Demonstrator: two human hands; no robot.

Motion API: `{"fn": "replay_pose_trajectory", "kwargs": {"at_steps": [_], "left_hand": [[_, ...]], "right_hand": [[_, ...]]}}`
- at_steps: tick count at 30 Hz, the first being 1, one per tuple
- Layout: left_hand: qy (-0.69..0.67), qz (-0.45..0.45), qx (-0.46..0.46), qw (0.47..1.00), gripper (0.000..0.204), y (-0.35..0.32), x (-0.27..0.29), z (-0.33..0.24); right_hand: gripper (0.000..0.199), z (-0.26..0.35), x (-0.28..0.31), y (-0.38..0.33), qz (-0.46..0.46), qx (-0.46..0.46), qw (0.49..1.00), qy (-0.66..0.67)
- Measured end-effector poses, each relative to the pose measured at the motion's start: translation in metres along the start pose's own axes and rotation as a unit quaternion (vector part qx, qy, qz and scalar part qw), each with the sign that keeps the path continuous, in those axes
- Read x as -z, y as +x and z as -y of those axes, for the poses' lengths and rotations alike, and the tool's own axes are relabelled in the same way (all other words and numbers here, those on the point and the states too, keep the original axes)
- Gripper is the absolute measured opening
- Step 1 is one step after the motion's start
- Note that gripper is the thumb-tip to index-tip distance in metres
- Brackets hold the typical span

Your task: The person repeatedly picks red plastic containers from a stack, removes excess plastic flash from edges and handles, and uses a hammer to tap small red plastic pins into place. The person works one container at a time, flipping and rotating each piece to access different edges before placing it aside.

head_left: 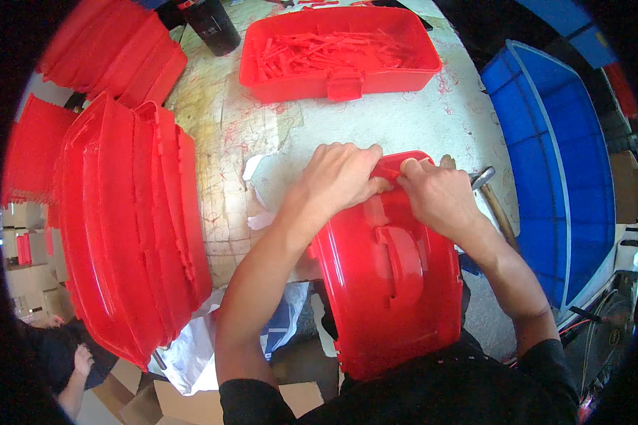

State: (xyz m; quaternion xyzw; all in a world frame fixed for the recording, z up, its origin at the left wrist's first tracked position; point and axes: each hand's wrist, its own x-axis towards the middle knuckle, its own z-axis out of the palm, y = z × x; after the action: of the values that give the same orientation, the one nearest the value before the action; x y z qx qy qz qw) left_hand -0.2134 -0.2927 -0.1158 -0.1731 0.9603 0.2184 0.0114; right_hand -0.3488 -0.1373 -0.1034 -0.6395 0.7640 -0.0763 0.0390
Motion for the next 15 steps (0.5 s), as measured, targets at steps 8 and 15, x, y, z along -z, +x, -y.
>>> {"fn": "replay_pose_trajectory", "kwargs": {"at_steps": [8, 15], "left_hand": [[-0.011, -0.001, 0.016, 1.000, 0.034, 0.009, -0.003, 0.004], [-0.004, 0.011, -0.003, 1.000, 0.033, 0.021, -0.002, 0.005]], "right_hand": [[0.015, -0.011, -0.015, 0.004, -0.093, 0.100, 0.988, -0.073], [0.014, -0.016, -0.015, 0.009, -0.061, 0.095, 0.991, -0.066]]}}
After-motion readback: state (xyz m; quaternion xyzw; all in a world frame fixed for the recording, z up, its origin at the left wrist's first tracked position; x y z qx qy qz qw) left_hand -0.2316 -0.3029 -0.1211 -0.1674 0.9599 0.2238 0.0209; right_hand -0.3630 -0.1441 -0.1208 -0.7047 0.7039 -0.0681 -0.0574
